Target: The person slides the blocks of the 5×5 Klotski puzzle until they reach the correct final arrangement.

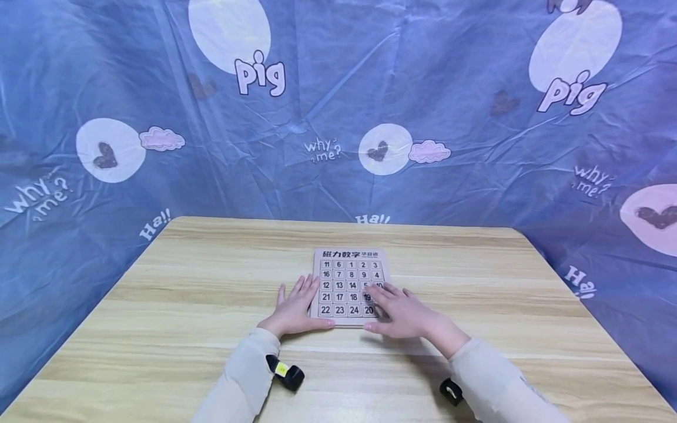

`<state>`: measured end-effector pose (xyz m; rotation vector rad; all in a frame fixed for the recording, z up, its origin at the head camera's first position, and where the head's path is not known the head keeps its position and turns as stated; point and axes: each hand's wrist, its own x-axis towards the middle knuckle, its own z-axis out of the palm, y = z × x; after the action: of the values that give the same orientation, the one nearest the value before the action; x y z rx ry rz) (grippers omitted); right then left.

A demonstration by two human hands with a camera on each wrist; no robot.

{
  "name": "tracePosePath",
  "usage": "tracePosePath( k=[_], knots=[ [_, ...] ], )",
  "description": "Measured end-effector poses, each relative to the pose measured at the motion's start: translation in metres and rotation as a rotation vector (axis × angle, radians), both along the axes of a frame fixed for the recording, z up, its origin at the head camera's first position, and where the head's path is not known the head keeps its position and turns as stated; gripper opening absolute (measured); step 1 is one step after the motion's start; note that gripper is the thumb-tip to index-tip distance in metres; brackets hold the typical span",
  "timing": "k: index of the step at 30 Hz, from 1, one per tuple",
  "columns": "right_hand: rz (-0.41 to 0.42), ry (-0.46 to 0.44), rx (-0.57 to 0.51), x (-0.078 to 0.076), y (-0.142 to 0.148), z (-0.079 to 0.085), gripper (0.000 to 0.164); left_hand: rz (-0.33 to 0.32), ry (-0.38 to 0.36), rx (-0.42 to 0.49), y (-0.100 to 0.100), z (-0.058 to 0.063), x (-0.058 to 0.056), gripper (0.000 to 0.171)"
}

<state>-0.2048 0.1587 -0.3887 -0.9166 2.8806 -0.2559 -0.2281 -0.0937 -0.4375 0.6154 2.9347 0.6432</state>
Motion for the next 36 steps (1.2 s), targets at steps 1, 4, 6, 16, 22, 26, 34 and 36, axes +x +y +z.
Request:
tracePosePath(
  k=[1,4,6,16,22,26,34,36],
  knots=[
    [-0.014,-0.003,0.0,-0.003,0.001,-0.001,0.081,0.0,-0.001,-0.001,0.0,0.0,0.0,0.107],
    [-0.049,-0.013,-0.002,-0.008,0.003,-0.002,0.082,0.0,-0.003,0.003,0.0,-0.001,0.0,0.107],
    [-0.063,-0.019,-0.001,-0.011,0.004,-0.003,0.083,-0.001,-0.004,0.005,0.0,-0.001,0.0,0.107],
    [-0.093,-0.051,0.008,-0.011,0.006,-0.005,0.086,-0.002,0.002,0.004,0.0,-0.002,0.0,0.108],
    [-0.089,-0.051,0.031,-0.008,0.007,-0.005,0.085,-0.004,0.011,0.01,0.0,-0.001,0.0,0.108],
    [-0.081,-0.055,0.037,-0.004,0.007,-0.004,0.084,-0.004,0.012,0.01,0.0,-0.001,0.0,0.108],
    [-0.063,-0.057,0.048,0.005,0.008,-0.004,0.082,-0.003,0.014,0.012,-0.001,-0.003,-0.001,0.109],
    [-0.058,-0.057,0.05,0.006,0.008,-0.004,0.082,-0.003,0.015,0.008,-0.001,-0.003,-0.001,0.109]
  ],
)
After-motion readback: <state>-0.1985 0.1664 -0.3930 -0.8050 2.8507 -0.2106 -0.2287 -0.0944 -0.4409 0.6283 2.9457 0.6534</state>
